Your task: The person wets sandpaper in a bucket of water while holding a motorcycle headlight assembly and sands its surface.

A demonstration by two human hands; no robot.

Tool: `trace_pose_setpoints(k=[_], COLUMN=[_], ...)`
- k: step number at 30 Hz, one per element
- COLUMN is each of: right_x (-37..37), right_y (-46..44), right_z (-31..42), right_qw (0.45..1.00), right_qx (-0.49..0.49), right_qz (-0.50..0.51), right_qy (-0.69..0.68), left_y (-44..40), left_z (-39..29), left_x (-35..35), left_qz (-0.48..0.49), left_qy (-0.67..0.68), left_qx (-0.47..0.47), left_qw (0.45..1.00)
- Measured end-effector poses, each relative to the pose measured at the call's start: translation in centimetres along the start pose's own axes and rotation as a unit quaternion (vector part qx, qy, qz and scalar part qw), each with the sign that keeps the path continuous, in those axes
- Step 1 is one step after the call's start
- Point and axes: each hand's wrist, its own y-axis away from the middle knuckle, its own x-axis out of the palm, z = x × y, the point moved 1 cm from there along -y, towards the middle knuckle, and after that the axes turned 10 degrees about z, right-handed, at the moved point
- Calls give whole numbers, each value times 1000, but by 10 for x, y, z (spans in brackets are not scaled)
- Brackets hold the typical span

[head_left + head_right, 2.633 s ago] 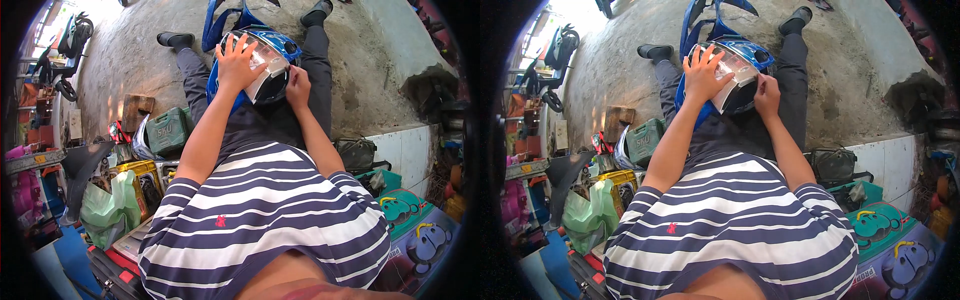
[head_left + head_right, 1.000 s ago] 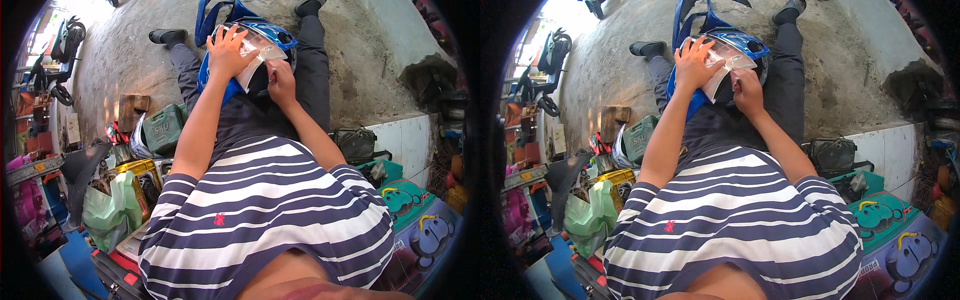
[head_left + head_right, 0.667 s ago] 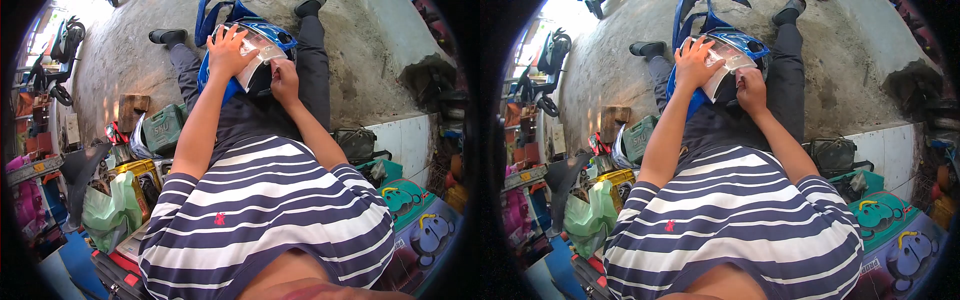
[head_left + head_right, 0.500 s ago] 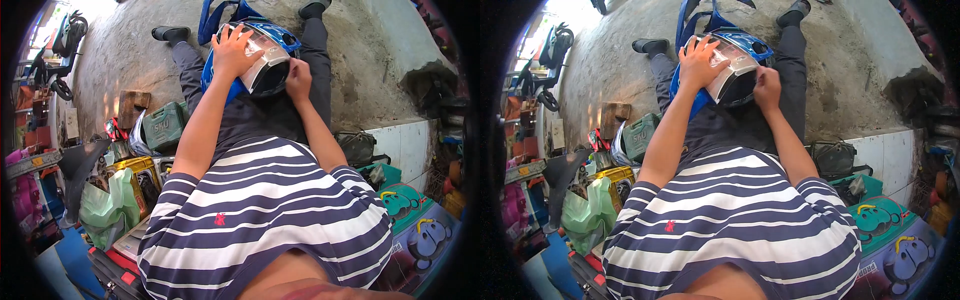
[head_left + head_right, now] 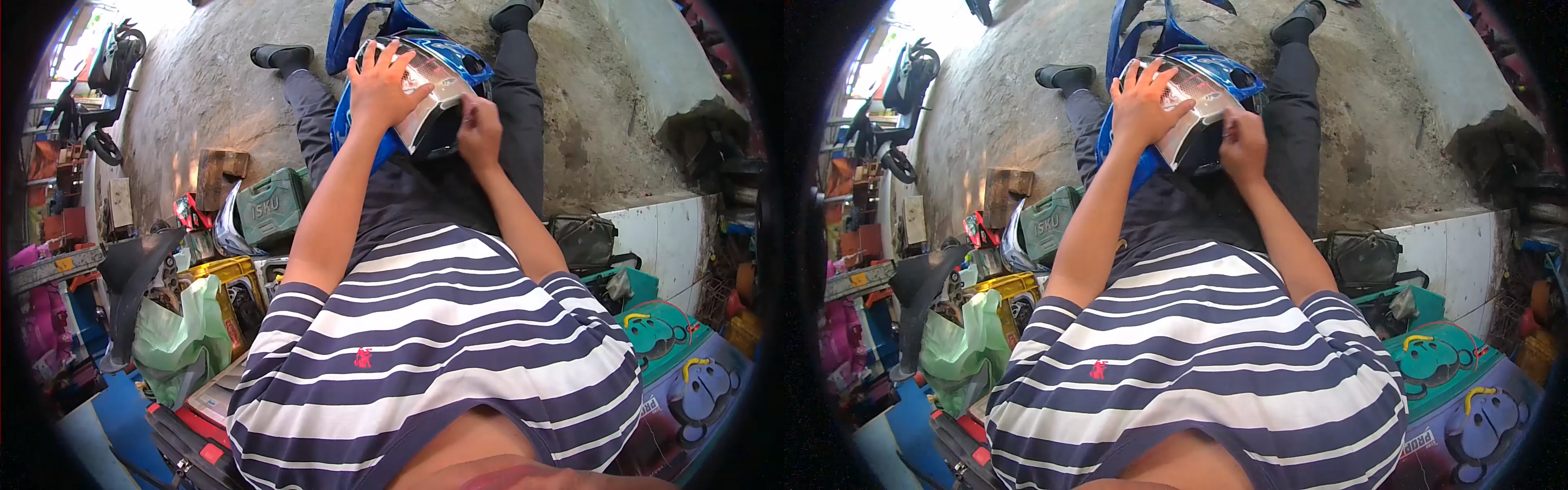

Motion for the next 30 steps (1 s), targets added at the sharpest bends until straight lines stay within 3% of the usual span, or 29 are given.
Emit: trace_pose_setpoints(k=[1, 4, 8, 11, 15, 18, 21, 24, 25, 27, 30], right_x=[4, 5, -2, -3, 4, -1, -9, -4, -3, 0, -5], right_y=[-2, -4, -6, -7, -3, -4, -8, -3, -5, -5, -6], right_z=[11, 37, -21, -9, 43, -3, -30, -11, 7, 26, -3], right_qw=[994, 988, 999, 998, 987, 992, 997, 997, 992, 988, 997], right_qx=[-105, -150, 25, -35, -161, -123, 39, -37, -120, -148, -70], right_qz=[-5, 27, -36, -14, 23, 8, -38, 17, 3, -4, -2], right_qy=[-7, -24, 0, 51, 1, 28, 55, 67, 38, 36, 44], left_y=[0, -1, 4, 1, -2, 1, 4, 0, 0, 0, 1], left_z=[1, 1, -2, -1, 3, 1, -3, -1, 1, 2, 0], left_x=[1, 3, 0, 0, 5, 2, -1, -1, 0, 3, 2], left_qz=[4, 9, 7, 4, 6, -2, 9, 6, 8, 1, -3], left_qy=[4, 13, -7, -6, 7, 6, -9, -2, 2, 4, 3], left_qx=[0, 2, -4, 1, 5, 1, -6, 0, -2, 1, -2], left_qw=[1000, 1000, 1000, 1000, 1000, 1000, 1000, 1000, 1000, 1000, 1000])
